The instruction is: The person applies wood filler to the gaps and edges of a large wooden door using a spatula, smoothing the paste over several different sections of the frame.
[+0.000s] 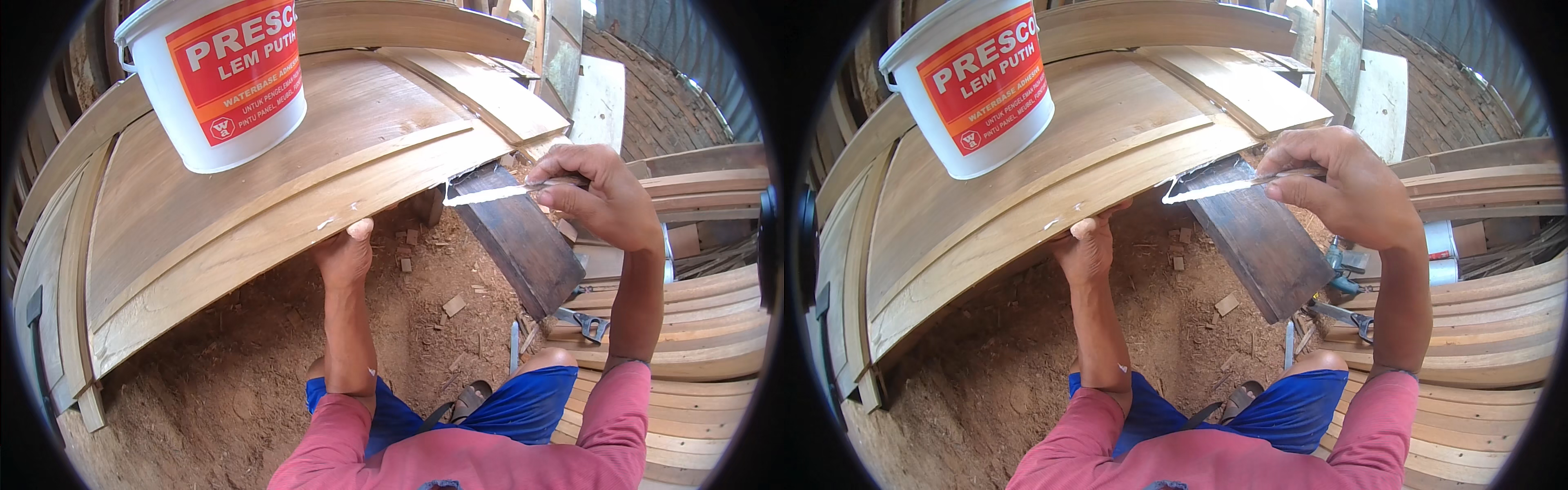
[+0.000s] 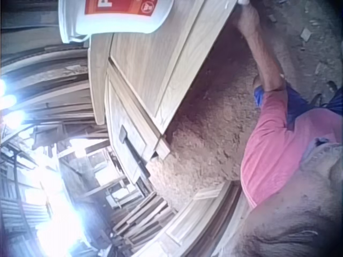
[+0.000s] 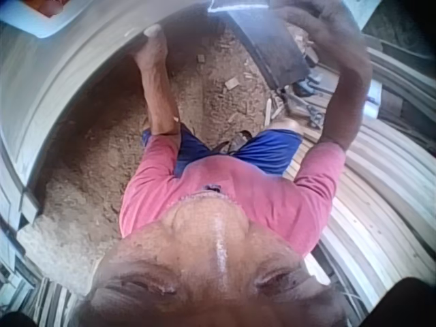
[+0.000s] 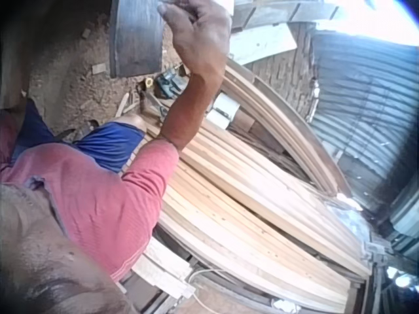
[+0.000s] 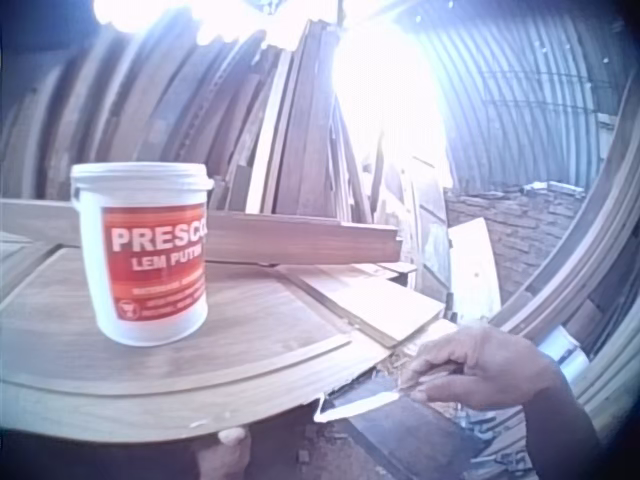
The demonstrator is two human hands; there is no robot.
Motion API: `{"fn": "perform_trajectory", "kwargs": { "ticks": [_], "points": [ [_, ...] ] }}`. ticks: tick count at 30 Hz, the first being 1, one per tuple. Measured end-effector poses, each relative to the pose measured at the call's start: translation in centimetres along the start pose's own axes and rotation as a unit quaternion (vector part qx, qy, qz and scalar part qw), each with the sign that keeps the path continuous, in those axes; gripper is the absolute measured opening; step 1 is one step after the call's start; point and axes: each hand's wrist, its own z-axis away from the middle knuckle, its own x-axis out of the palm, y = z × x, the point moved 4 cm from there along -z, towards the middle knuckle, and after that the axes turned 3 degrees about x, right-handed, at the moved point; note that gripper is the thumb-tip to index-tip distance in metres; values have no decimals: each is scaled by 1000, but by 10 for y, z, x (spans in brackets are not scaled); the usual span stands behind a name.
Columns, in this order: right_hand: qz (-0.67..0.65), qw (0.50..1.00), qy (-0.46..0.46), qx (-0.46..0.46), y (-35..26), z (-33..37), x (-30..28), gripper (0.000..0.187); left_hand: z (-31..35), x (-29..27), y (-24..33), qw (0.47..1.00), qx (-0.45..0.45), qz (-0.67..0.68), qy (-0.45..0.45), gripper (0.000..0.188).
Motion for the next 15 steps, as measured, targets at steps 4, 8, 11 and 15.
{"fn": "perform_trajectory", "kwargs": {
  "ticks": [4,8,11,15],
  "points": [
    [50,996,28,-64,3,-18,7,21,-2,5,8,1000,-9,15,-10,66],
    [91,987,65,-116,24,-44,3,21,-3,18,19,999,-33,32,-15,68],
    [48,994,62,-79,52,-51,-12,20,-3,20,21,998,-45,27,-23,70],
    [-73,994,42,-72,66,-40,-15,21,-1,17,19,998,-51,19,-17,73]
  ]
}}
